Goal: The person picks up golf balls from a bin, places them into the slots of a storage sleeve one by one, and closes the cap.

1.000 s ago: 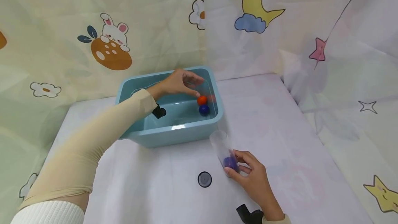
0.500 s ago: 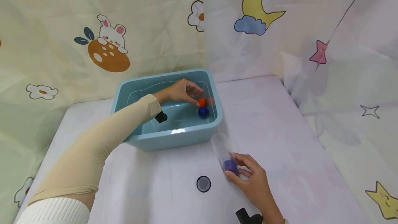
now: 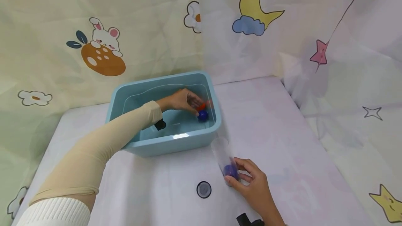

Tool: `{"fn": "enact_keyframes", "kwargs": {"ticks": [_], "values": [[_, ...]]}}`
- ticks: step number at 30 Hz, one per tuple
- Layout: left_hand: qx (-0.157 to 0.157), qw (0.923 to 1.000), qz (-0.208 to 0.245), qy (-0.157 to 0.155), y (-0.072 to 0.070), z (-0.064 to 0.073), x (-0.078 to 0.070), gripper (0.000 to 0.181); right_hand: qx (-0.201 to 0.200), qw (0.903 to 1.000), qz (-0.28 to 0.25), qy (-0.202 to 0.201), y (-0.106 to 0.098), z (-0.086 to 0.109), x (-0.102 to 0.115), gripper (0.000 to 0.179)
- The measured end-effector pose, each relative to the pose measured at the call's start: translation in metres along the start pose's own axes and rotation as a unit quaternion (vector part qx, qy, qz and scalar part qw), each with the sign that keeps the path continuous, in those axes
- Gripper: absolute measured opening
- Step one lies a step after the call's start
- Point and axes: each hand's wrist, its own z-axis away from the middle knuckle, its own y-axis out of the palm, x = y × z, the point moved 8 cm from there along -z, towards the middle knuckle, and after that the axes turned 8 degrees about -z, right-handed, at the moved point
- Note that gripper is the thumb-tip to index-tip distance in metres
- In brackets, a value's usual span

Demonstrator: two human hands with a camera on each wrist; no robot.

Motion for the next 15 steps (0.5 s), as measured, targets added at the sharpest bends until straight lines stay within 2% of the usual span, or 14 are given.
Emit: {"fn": "enact_keyframes", "kwargs": {"ticks": [9, 15], "values": [[0.009, 0.998, -0.058, -0.021, 0.009, -0.003, 0.006, 0.05, 0.005, 0.9999, -0.012, -0.001, 0.002, -0.001, -0.004, 0.046], [0.006, 0.9937, -0.112, -0.006, 0.016, -0.006, 0.003, 0.044, 0.013, 0.9998, -0.011, -0.004, 0.004, -0.001, -0.007, 0.046]]}}
